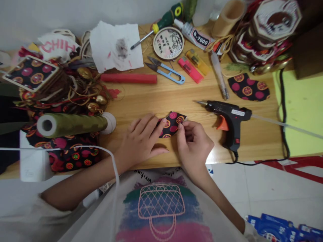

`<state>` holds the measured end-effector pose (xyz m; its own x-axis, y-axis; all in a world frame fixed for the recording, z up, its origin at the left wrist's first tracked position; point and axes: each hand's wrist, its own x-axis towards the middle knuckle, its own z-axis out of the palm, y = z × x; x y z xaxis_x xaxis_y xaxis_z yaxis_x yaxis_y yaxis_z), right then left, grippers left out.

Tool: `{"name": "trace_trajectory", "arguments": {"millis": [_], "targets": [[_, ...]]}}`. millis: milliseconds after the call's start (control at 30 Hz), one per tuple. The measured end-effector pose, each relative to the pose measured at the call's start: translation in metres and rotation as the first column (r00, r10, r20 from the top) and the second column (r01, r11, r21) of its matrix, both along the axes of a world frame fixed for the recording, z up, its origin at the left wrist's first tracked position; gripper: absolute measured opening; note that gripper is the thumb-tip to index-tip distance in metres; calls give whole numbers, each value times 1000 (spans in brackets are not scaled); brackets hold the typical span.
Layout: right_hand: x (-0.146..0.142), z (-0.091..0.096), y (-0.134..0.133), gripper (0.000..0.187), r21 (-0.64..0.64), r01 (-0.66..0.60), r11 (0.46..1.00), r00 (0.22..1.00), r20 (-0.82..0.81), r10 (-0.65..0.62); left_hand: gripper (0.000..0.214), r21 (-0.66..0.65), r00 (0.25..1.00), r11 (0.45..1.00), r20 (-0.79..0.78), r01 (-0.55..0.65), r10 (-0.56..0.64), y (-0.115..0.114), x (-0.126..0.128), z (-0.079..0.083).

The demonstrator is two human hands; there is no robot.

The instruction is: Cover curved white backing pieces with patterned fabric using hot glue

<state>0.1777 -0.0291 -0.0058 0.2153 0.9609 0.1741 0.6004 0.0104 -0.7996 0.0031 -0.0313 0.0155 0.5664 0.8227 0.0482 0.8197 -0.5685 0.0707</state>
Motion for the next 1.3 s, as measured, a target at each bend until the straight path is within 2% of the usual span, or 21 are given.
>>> {"name": "trace_trajectory", "arguments": {"millis": [167, 300, 433, 500, 667, 900, 1100, 1200, 1300], "targets": [[0, 1, 0, 6, 1, -16, 1000, 1000, 15, 16, 79, 19, 999, 999, 8, -31, 31, 3, 3, -2], [0, 1, 1, 7, 15, -20, 1000, 1000, -20, 20, 75, 15, 998, 999, 42, -38, 38, 6, 2, -2], [0, 1, 1, 7, 3, -30, 1000, 997, -70, 31, 70, -62, 995, 997, 79, -55, 60, 9, -3, -2], [0, 1, 1, 7, -1, -35, 999, 996, -84, 35, 72, -74, 997, 996, 57, -43, 47, 7, -5, 0], [0, 1, 1, 7, -8, -36, 999, 995, -90, 36, 75, -1, 1000, 1000, 2, 22, -22, -7, -3, 2], [1, 1, 1, 8, -31, -59, 998, 993, -107, 55, 70, -125, 994, 987, 50, 101, -95, -10, -5, 2], [6, 11, 7, 6, -30, -177, 984, 965, -204, 168, 49, -251, 963, 952, 248, 172, -109, 1, -22, 2], [8, 22, 13, 6, -19, -247, 969, 950, -203, 239, 36, -344, 896, 919, 444, 195, -24, 9, -27, 6], [4, 30, 15, 7, 5, -333, 943, 937, -112, 332, 28, -405, 749, 912, 622, 58, 229, 16, -21, 12]]}}
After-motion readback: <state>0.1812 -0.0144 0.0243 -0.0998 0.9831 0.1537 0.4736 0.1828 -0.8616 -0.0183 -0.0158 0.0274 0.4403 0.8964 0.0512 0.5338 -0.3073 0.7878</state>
